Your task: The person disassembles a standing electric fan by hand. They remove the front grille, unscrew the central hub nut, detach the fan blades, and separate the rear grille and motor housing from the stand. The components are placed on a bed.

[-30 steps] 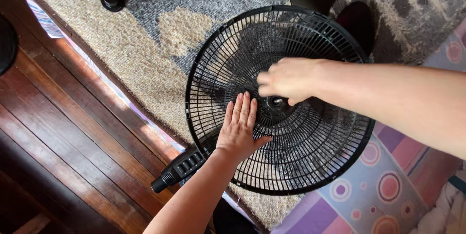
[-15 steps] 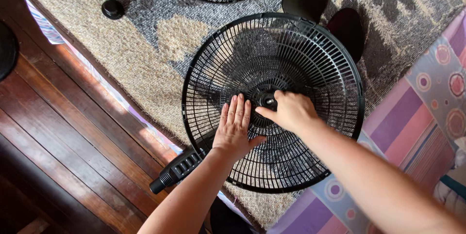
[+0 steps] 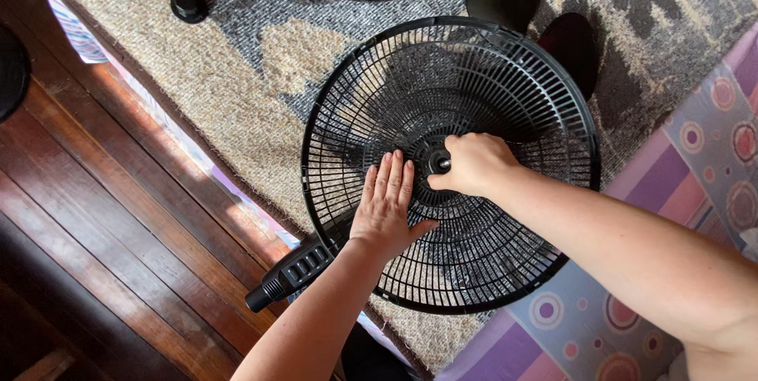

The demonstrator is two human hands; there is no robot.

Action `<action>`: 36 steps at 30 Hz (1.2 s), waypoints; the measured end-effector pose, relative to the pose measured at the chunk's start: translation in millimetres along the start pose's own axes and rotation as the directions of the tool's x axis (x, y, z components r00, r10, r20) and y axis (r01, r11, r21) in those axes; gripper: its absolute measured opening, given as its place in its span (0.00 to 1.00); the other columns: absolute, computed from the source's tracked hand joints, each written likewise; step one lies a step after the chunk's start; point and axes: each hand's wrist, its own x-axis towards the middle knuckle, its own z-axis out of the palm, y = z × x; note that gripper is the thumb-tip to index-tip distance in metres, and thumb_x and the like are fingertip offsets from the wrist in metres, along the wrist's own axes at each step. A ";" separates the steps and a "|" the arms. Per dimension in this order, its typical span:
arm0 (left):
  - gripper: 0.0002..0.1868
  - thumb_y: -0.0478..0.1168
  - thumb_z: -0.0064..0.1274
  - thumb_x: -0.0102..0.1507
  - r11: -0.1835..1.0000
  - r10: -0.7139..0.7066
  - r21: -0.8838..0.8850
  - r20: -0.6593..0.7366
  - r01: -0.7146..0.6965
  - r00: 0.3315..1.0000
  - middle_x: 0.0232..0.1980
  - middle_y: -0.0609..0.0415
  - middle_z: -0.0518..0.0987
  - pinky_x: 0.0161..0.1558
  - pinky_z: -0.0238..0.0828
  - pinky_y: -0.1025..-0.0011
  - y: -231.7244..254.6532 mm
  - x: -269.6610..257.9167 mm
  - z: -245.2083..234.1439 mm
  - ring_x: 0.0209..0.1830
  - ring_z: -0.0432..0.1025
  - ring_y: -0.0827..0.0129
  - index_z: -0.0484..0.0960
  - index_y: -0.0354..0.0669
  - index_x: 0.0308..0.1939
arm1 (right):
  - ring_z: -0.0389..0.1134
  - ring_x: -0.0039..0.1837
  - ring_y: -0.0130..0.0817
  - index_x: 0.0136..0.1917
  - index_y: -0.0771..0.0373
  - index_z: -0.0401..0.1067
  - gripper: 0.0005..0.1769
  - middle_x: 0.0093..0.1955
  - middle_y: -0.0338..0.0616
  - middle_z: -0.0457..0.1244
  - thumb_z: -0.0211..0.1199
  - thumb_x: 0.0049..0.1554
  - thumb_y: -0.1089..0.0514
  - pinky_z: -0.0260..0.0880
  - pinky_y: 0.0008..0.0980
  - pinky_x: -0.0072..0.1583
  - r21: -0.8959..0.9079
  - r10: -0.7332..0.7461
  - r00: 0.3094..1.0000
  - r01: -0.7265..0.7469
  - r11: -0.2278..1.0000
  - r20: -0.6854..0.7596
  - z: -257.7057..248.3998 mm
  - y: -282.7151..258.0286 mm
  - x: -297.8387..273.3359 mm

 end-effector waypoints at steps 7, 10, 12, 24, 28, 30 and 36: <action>0.63 0.78 0.33 0.61 0.999 0.024 0.042 -0.059 -0.022 0.998 0.83 0.37 0.30 0.77 0.18 0.52 3.1 -0.7 6.6 0.83 0.23 0.50 0.32 0.32 0.79 | 0.73 0.48 0.44 0.53 0.62 0.70 0.28 0.47 0.47 0.67 0.73 0.48 0.44 0.74 0.42 0.52 -0.369 -0.508 0.840 0.540 0.756 0.188 -25.5 9.8 17.1; 0.62 0.79 0.32 0.61 0.999 0.005 0.044 0.005 -0.006 1.000 0.83 0.37 0.30 0.78 0.18 0.53 2.1 0.6 2.9 0.83 0.23 0.50 0.31 0.32 0.79 | 0.72 0.51 0.44 0.52 0.61 0.70 0.24 0.50 0.46 0.66 0.74 0.48 0.50 0.73 0.42 0.54 -0.399 -0.584 0.755 0.654 0.643 0.298 -39.4 8.0 26.2; 0.62 0.79 0.32 0.61 0.998 0.013 0.056 -0.015 -0.012 1.000 0.83 0.37 0.30 0.77 0.18 0.53 3.7 -1.7 1.5 0.83 0.23 0.50 0.31 0.32 0.79 | 0.71 0.53 0.44 0.53 0.60 0.69 0.22 0.53 0.45 0.64 0.73 0.49 0.54 0.73 0.42 0.55 -0.420 -0.619 0.685 0.727 0.544 0.383 -43.4 4.2 26.4; 0.63 0.79 0.34 0.60 1.000 0.010 0.003 -0.024 -0.010 1.000 0.83 0.39 0.30 0.78 0.17 0.54 0.7 -0.7 2.1 0.83 0.23 0.52 0.31 0.34 0.79 | 0.68 0.62 0.50 0.64 0.65 0.64 0.40 0.62 0.52 0.62 0.77 0.46 0.47 0.71 0.45 0.61 0.039 -0.042 0.988 0.048 0.998 -0.148 -14.7 25.4 -9.0; 0.63 0.79 0.34 0.61 1.000 -0.001 0.020 0.009 0.001 1.000 0.83 0.38 0.30 0.77 0.17 0.53 0.8 1.2 0.1 0.83 0.22 0.51 0.31 0.33 0.79 | 0.70 0.57 0.54 0.59 0.67 0.66 0.41 0.60 0.55 0.63 0.74 0.49 0.33 0.73 0.49 0.55 0.320 0.172 0.931 -0.065 0.945 -0.321 46.0 1.8 -17.1; 0.63 0.79 0.34 0.60 1.000 -0.001 0.013 -0.001 0.001 1.000 0.83 0.39 0.30 0.77 0.17 0.54 0.8 -0.8 -0.3 0.83 0.22 0.52 0.32 0.34 0.79 | 0.70 0.54 0.54 0.57 0.66 0.67 0.39 0.58 0.54 0.63 0.74 0.48 0.34 0.74 0.48 0.52 0.366 0.194 0.870 -0.016 0.930 -0.453 69.2 -7.8 -15.9; 0.62 0.79 0.34 0.61 1.000 0.001 -0.003 -0.006 -0.001 1.000 0.84 0.39 0.30 0.78 0.18 0.54 -1.4 -1.0 0.1 0.84 0.22 0.53 0.33 0.35 0.80 | 0.71 0.54 0.47 0.58 0.68 0.73 0.34 0.56 0.49 0.64 0.75 0.49 0.41 0.74 0.42 0.53 0.320 0.034 0.690 0.291 0.902 -0.723 97.6 11.2 -11.6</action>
